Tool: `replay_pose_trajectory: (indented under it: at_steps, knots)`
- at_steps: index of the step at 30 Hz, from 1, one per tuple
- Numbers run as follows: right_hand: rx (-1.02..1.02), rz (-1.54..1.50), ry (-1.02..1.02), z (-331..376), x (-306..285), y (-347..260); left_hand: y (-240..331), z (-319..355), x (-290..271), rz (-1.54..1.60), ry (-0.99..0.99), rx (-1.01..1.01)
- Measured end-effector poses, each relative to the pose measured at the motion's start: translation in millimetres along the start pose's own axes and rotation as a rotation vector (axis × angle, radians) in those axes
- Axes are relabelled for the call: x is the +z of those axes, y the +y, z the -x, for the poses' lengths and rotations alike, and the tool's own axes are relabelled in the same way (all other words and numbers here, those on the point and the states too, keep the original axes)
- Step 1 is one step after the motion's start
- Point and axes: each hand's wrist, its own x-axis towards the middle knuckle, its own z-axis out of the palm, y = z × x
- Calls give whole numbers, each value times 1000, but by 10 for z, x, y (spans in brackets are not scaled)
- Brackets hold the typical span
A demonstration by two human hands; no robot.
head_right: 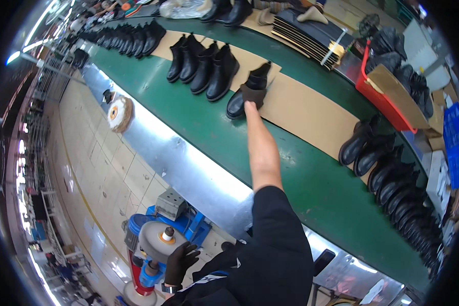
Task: The person uses a rotating buffing machine to polish the exterior of black leather boots. They pick up boots from a green conveyor belt, press them against the spinning wheel to smooth the surface, and then place them back on the belt. The process is repeated for multiple boots throughout the clip.
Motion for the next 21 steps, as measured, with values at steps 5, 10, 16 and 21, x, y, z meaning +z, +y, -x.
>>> replay_pose_trajectory:
  at_steps: [5,10,16,21]
  knots:
    - [-447,-517,-408,1187,-885,480,-181,-783,-94,-526,-77,618]
    - [-459,-305,-669,3264,-2235,820,382,-1143,253,258,-798,289]
    - [-900,517,-976,3704,-3554,456,85,-571,16,529,-905,-89]
    - [-976,836,-1507,4198,-3419,28,-755,-664,-531,194,-770,98]
